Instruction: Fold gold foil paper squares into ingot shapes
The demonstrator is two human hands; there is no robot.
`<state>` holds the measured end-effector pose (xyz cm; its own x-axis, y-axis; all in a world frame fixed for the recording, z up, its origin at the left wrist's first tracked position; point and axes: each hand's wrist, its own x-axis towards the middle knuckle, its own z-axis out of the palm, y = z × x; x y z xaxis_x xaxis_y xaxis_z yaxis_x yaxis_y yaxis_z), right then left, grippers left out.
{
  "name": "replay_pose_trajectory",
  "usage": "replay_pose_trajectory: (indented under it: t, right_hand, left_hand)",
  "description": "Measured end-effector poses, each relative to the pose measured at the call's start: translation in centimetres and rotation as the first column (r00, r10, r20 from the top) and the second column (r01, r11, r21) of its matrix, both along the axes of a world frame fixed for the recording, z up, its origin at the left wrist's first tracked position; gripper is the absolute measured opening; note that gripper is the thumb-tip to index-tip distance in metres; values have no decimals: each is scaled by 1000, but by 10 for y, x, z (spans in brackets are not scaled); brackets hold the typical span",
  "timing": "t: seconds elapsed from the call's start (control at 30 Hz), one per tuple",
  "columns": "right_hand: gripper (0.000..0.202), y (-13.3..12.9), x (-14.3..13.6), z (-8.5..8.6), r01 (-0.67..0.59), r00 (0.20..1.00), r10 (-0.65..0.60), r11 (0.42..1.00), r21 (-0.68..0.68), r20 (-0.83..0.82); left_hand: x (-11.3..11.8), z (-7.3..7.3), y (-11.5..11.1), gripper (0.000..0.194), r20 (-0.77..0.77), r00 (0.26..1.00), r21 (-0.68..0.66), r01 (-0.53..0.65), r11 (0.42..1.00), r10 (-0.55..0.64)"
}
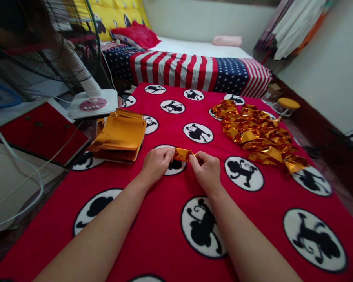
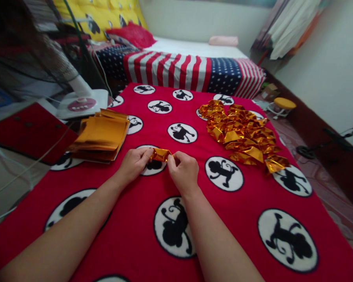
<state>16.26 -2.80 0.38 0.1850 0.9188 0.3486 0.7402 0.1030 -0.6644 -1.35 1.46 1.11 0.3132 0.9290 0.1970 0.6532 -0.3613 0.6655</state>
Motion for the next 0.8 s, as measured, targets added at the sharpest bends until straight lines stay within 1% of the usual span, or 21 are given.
replay_pose_trajectory:
  t: [0.17,0.33,0.43,0.53,0.73,0.8]
  right_hand:
    - [32,-1,-1,1,3,999,-3,1000,8,32]
    - [33,0,-3,1,-16,995,14,1000,21,99]
    - [34,2,-1,1,28,995,-30,999,23,96]
    - [34,3,1,0,54,994,-56,998,21,97]
    - [34,2,0,0,24,996,-26,999,24,85]
    - [33,2,0,-1,15,996,-17,1000,23,83]
  left_hand:
    - [1,2,-2,44,-65,998,6,-16,1000,17]
    - [4,2,-5,44,-197,980,36,10,999,-3]
    - [5,2,-5,45,-233,972,47,-1,999,12]
    - [4,1,-4,45,-242,970,50,-1,999,13]
    - [3,-1,-2,48,-165,986,-12,-41,999,39]
    - [3,0,-3,47,-160,987,-31,-24,999,19]
